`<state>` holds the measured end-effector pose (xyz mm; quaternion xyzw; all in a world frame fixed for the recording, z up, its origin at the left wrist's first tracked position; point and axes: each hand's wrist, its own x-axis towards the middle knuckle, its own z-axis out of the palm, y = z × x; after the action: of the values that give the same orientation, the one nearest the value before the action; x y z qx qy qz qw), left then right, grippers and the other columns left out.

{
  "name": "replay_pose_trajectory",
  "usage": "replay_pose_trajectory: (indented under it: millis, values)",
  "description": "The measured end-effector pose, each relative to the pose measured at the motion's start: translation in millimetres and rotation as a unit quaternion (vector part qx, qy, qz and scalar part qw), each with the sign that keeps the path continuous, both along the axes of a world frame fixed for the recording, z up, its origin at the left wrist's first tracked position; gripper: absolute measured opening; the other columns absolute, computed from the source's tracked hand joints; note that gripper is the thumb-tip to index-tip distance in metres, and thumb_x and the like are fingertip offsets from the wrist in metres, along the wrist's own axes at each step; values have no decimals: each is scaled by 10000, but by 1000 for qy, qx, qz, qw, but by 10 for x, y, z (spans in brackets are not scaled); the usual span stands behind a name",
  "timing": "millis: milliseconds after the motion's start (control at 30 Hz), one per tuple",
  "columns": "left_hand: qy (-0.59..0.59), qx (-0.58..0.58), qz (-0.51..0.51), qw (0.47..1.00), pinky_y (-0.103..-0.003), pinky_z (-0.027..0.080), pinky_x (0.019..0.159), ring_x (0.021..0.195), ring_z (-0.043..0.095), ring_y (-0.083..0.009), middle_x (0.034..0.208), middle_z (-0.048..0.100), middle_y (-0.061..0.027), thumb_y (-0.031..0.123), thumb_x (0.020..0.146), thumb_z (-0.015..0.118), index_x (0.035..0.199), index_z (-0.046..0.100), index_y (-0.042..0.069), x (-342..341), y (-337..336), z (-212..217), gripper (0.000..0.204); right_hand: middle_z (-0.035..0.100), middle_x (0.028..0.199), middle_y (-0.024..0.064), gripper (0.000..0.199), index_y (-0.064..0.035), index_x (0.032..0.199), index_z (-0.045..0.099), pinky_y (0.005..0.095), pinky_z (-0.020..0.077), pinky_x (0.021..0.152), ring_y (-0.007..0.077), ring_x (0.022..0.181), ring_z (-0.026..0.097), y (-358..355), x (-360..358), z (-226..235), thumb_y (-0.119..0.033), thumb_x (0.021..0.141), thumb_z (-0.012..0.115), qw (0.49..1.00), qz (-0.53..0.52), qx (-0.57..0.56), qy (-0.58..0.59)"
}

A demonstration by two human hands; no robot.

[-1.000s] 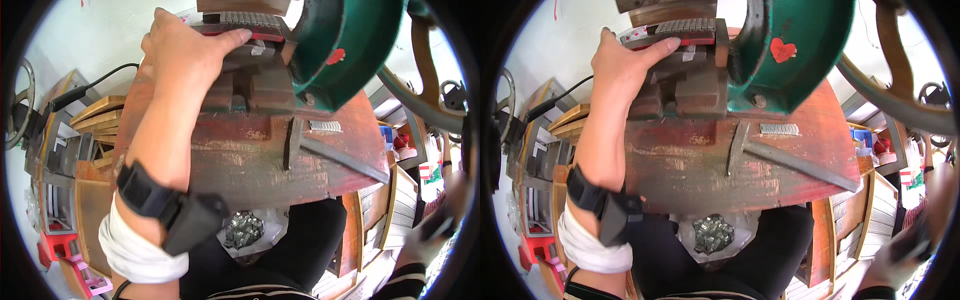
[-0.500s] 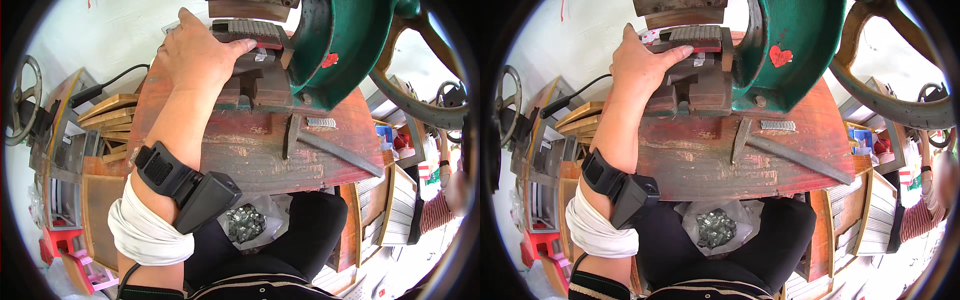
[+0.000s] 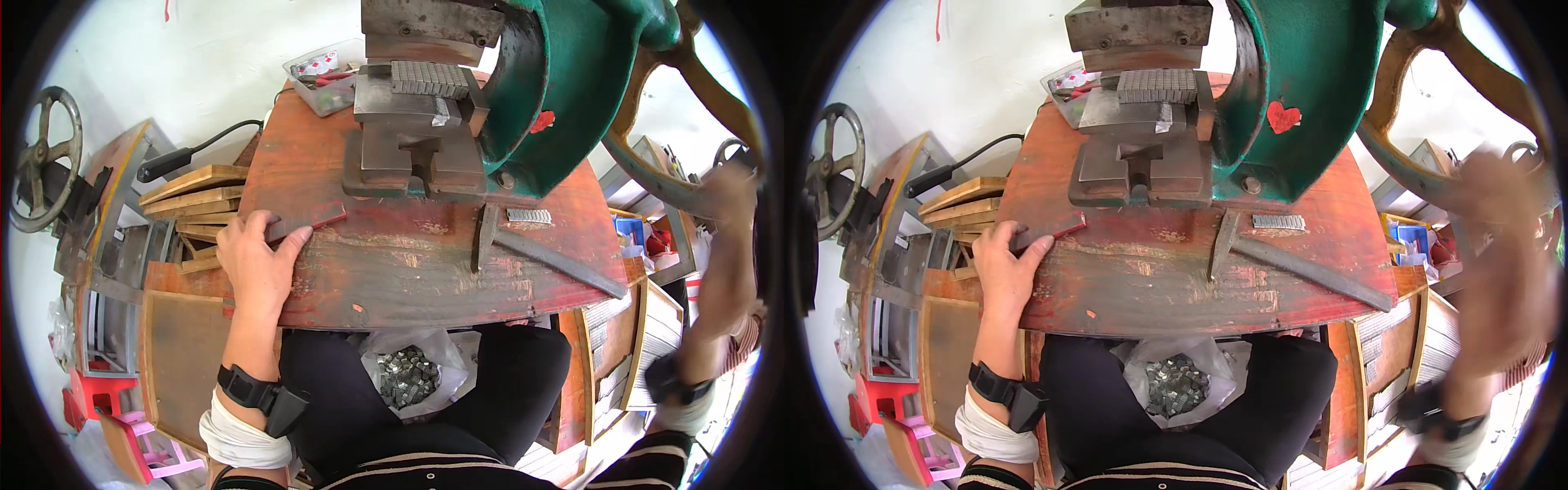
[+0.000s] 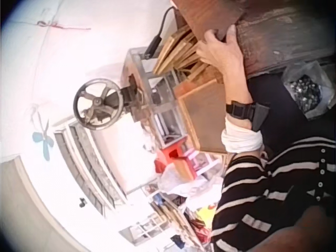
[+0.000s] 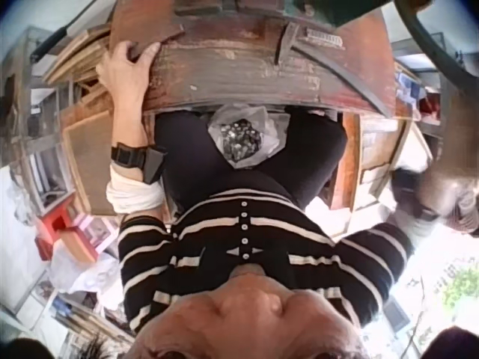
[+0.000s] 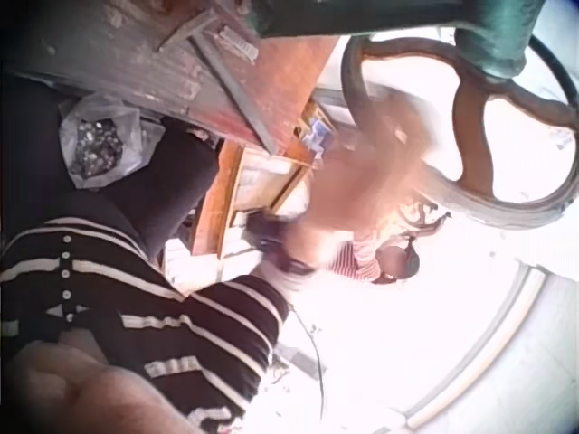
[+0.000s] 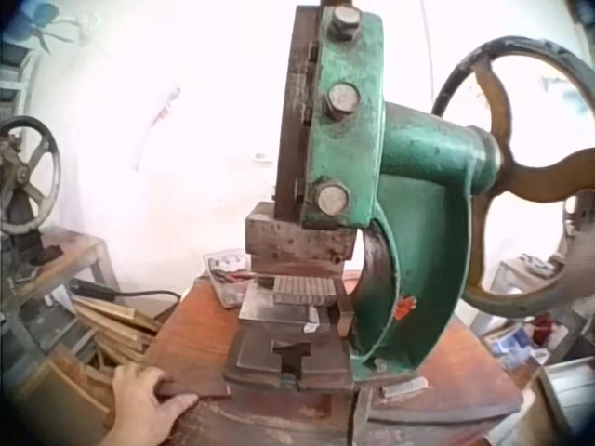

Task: The recorder uses a press machine and a hammer to shape and finish small metal chain-like components in a workshop environment.

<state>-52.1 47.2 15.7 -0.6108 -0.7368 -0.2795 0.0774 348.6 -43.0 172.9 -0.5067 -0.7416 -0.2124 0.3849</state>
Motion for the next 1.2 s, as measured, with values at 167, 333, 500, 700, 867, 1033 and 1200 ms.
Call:
replay_pose_trajectory:
  millis: [167,333,500,700,867,1033,1200]
  values:
    - [78,128,-104,983,-402,371,1003,1283,449,-334,1299,568,-176,344,915,632,1158,655,21,208,299,120,405,594,883,96,307,-67,863,658,410,435,718,288,805,578,7,-471,-1084,-51,584,785,968,175,-168,-64]
    - [4,204,-336,919,-435,307,1067,1278,453,-381,1314,545,-213,354,956,562,1278,555,-17,891,975,591,492,628,909,67,259,-72,893,672,392,456,743,269,835,594,-142,-490,-1563,-69,660,784,959,160,-232,16]
    - [74,85,-331,937,-546,313,1036,1186,535,-326,1188,626,-168,328,917,597,1164,609,5,1204,1223,780,407,634,925,78,259,-60,902,674,390,477,741,282,849,598,-142,-566,-1561,-55,668,783,956,182,-226,51]
    - [30,246,-353,902,-398,422,957,1082,576,-354,1075,644,-213,165,779,739,1030,611,-50,1351,1152,678,354,630,946,107,298,-45,903,682,387,504,722,313,860,597,-152,-465,-1429,-14,630,795,965,172,-182,78]
    - [6,219,-286,933,-450,442,871,973,558,-378,948,617,-192,196,717,800,961,619,-38,1349,1062,679,384,610,914,120,259,-23,878,665,396,496,720,315,830,581,-12,-312,-1261,27,644,763,981,107,-141,80]
    - [-60,117,-297,946,-458,467,818,931,584,-375,949,625,-215,174,757,772,970,616,-71,1195,962,741,360,604,920,135,231,-16,890,661,406,488,732,331,840,573,191,-174,-1318,8,677,748,985,63,-140,84]
    - [-277,55,-349,894,-360,484,800,904,621,-315,963,632,-171,159,785,744,1083,611,-47,751,87,656,386,599,973,149,295,-16,956,657,416,491,762,345,888,566,231,-91,-1416,-29,680,761,981,67,-172,61]
